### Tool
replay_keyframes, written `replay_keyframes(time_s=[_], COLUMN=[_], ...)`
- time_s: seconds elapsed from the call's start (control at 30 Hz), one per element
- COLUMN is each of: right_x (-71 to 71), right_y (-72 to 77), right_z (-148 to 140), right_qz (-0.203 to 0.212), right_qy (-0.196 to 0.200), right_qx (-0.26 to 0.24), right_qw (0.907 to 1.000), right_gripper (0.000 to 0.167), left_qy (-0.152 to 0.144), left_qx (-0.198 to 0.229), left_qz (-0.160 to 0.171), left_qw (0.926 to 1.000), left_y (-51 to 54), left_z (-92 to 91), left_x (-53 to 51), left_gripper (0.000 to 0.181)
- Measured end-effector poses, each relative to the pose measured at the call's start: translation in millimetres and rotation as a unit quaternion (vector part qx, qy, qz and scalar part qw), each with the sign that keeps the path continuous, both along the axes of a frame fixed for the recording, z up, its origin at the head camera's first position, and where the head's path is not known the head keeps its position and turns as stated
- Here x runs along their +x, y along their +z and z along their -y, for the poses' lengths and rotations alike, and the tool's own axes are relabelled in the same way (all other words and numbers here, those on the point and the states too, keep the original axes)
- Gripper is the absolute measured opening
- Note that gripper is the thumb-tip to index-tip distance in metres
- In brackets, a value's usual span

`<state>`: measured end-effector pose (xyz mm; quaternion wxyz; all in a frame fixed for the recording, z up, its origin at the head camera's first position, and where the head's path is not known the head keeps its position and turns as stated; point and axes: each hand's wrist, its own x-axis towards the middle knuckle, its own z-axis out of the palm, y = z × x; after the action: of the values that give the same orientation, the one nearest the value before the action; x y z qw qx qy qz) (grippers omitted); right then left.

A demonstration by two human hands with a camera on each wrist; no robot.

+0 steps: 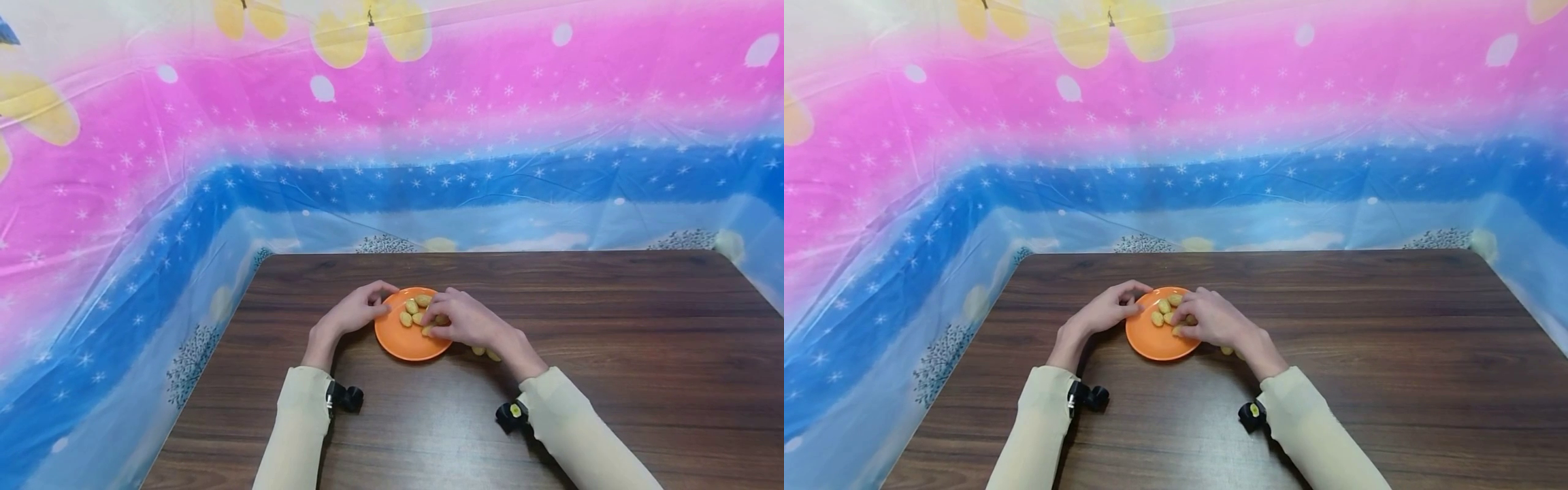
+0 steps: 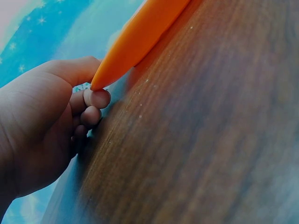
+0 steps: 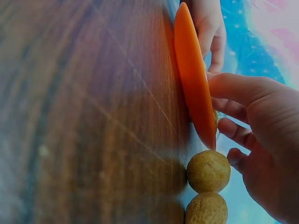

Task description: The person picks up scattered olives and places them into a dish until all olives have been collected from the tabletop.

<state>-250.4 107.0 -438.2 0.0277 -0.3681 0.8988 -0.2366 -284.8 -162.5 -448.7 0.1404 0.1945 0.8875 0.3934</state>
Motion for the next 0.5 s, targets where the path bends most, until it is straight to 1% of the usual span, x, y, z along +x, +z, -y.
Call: replay_keyframes(time_s=[0.13, 0.23, 0.5], right_x=[1.9, 4.7, 11.9], right_y=[2.0, 4.3, 9.5], right_z=[-3.2, -8.0, -21.8], right_qz=[-0.008, -0.01, 0.011], right_qy=[0.004, -0.002, -0.033], right_qx=[-0.016, -0.031, -0.042], right_qw=[0.9998, 0.9995, 0.9985], right_gripper=[0.016, 0.015, 0.017], left_qy=[0.001, -0.001, 0.003], left_qx=[-0.005, -0.007, -0.011], left_qz=[-0.004, -0.007, -0.009], left_qw=[1.0, 1.0, 0.9999], left_y=[0.2, -0.4, -3.5], left_z=[-0.5, -0.9, -0.3], left_x=[-0.2, -0.7, -2.3], left_gripper=[0.035, 0.035, 0.035])
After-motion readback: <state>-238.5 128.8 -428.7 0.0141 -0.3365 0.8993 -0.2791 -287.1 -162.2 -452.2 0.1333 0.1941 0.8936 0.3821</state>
